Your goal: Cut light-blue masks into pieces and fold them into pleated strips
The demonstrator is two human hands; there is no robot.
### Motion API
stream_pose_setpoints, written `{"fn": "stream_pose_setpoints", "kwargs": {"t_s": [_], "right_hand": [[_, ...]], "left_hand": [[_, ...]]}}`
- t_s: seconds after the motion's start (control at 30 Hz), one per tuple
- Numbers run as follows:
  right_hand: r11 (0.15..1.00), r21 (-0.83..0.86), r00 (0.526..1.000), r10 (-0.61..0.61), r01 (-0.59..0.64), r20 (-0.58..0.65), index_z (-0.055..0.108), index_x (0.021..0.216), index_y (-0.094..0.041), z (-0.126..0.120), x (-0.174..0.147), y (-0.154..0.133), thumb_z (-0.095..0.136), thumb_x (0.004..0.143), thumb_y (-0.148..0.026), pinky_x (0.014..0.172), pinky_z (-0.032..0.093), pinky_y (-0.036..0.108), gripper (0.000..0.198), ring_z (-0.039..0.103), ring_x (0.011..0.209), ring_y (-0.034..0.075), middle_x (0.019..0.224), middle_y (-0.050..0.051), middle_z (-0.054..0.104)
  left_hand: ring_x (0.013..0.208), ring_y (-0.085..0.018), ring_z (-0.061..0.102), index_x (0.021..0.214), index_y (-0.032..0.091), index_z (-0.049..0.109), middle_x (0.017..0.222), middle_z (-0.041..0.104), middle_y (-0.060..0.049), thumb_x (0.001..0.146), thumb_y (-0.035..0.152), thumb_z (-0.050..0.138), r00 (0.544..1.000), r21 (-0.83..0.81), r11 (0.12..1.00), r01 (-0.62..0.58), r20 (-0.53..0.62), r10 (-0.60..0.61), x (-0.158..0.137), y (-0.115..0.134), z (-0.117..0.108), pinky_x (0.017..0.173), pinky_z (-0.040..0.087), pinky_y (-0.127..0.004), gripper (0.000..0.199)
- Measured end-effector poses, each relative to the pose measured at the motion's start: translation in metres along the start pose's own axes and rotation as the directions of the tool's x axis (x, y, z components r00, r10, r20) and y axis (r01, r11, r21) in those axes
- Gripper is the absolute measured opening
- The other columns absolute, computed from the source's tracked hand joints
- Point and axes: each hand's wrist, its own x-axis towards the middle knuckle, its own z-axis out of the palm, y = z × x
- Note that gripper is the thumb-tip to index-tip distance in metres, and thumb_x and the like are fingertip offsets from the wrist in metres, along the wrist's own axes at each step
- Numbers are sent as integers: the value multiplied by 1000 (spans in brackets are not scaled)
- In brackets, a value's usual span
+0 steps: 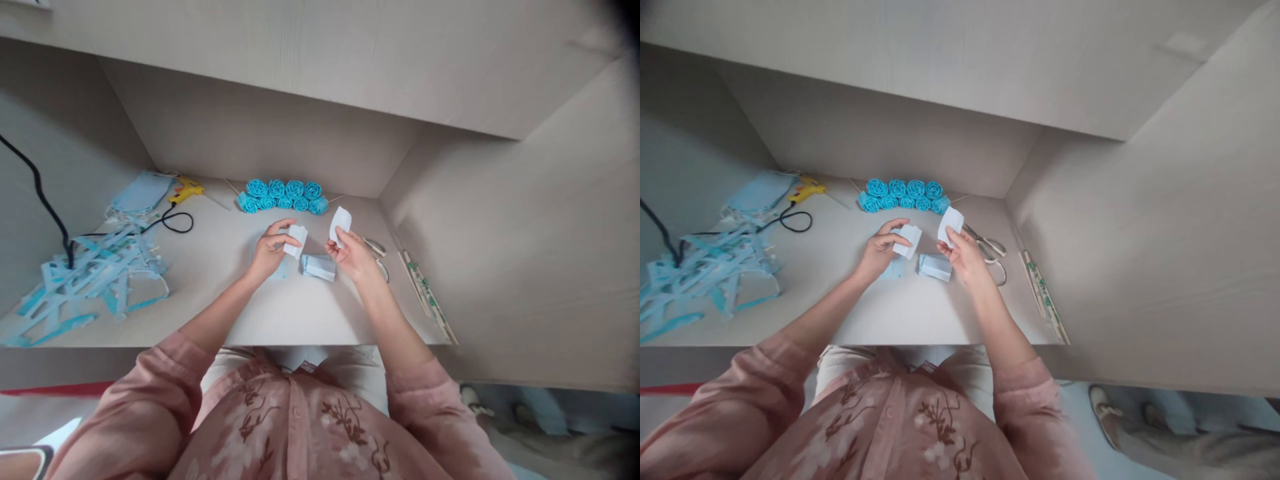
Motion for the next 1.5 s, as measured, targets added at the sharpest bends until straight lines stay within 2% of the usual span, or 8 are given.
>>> {"fn": "stream_pose_setpoints", "kwargs": {"t_s": [0.17,0.33,0.53,0.67,0.8,1.1,1.37,1.5], "right_hand": [[996,79,995,44,-51,91,68,93,-27,14,-16,9,81,68,-38,87,58,35,30,67,101,19,106,1,72],[984,82,970,137,-156,202,69,96,-24,39,-20,30,78,68,-37,80,58,33,32,68,98,20,106,3,73],[999,48,997,-27,24,68,70,85,-20,48,-13,41,82,61,-36,82,53,31,31,68,90,19,94,4,75],[991,-29,991,-133,133,-1,69,94,-20,42,-11,45,80,65,-36,79,52,30,35,66,84,17,93,3,74],[971,-114,977,-212,209,-9,63,108,-23,39,-14,47,77,70,-36,81,53,30,43,66,89,17,103,4,73],[930,-292,974,-205,225,98,30,149,-31,36,-24,33,73,75,-40,88,53,33,86,65,102,20,112,6,67],[600,-709,926,-182,372,332,69,117,-25,15,-6,-19,70,78,-36,85,48,33,41,64,84,18,88,1,71],[556,-726,912,-183,404,367,74,110,-25,9,0,-16,68,79,-36,82,47,32,33,63,83,17,87,1,71]], "left_hand": [[136,-25,40,74,25,77,146,50,-5,88,26,59,986,198,969,-151,-43,162,-2,1,-1,105,40,-43,23],[136,-24,41,70,24,75,147,50,-4,86,24,59,987,201,967,-155,-19,162,-5,6,0,106,41,-44,23],[129,-25,51,86,23,75,141,56,-7,80,30,65,994,-181,977,109,1,-111,-5,10,5,104,42,-41,14],[95,-22,68,126,19,60,113,70,-13,80,49,64,869,-500,733,461,87,-488,-2,8,9,82,53,-36,54],[84,-22,67,105,12,68,95,72,-14,75,66,62,793,-434,670,602,222,-568,-2,11,11,69,54,-31,62],[63,-11,56,70,15,68,67,65,1,63,45,78,865,-264,827,496,68,-497,-3,13,10,63,45,-23,32],[55,-9,49,70,16,68,62,62,2,69,35,70,912,-4,914,406,71,-405,-6,14,15,54,35,-20,19],[55,-9,50,77,15,68,62,61,3,67,40,73,889,-167,875,455,28,-457,-5,14,11,54,37,-21,28]]}}
